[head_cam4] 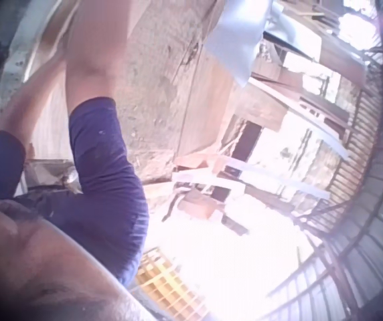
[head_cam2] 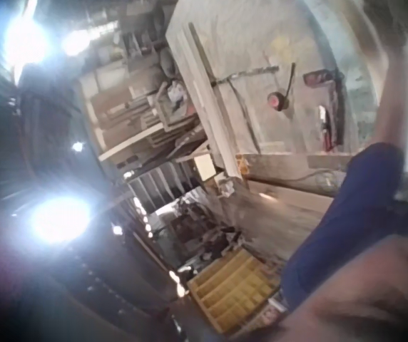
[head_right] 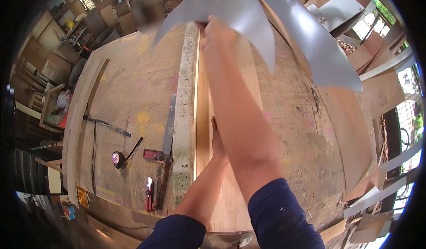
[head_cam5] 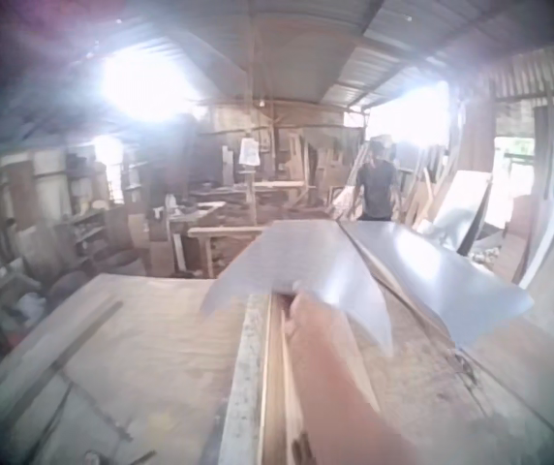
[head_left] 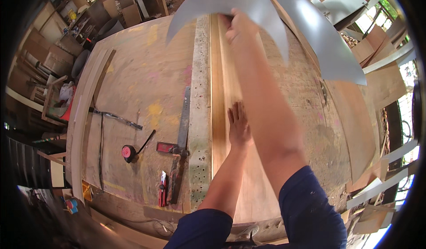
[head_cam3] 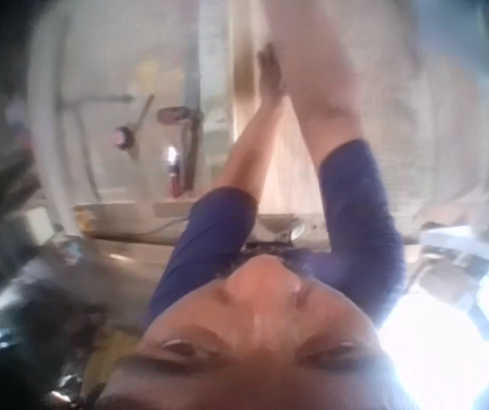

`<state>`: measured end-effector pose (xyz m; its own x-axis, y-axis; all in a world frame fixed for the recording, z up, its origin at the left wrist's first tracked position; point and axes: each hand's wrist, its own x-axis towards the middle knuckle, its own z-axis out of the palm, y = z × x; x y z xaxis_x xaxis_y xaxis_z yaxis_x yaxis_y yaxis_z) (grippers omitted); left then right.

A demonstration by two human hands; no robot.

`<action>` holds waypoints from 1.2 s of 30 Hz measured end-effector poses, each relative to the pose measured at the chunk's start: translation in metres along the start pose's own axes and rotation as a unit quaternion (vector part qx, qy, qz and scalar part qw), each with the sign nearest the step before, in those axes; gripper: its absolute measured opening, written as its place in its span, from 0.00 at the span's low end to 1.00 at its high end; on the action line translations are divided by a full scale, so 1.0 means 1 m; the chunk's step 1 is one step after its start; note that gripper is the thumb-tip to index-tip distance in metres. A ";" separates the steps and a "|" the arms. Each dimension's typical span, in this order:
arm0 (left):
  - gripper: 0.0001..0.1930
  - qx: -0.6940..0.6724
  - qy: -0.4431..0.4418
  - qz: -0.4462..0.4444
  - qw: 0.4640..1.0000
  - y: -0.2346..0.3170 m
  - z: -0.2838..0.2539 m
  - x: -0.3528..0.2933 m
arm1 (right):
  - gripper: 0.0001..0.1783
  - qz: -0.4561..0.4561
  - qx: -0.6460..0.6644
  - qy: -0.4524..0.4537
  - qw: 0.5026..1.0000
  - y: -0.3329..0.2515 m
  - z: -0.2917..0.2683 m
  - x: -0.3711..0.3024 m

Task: The person carries a flexible grey sheet with another person and aligns it on a wooden board at a workbench, then smooths the surface by hand and picks up screws from a plastic container.

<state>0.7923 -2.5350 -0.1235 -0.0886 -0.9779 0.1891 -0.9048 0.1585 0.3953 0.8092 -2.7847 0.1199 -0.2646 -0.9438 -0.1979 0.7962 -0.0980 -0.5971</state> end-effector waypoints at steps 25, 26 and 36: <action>0.22 -0.936 0.092 -0.098 0.326 -0.180 -0.283 -0.110 | 0.14 0.033 -0.094 0.033 0.994 0.112 -0.054 -0.371; 0.22 -0.932 0.095 -0.099 0.337 -0.197 -0.286 -0.113 | 0.13 0.033 -0.089 0.034 0.995 0.118 -0.047 -0.389; 0.17 -0.772 0.148 -0.295 0.542 -0.255 -0.374 -0.197 | 0.18 0.097 0.058 0.063 0.992 0.139 -0.134 -0.532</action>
<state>1.1962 -2.3319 0.0748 0.3051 -0.8916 -0.3347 0.7101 -0.0212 0.7038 0.9877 -2.2542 0.0377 -0.1601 -0.9024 -0.4000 0.8943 0.0390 -0.4457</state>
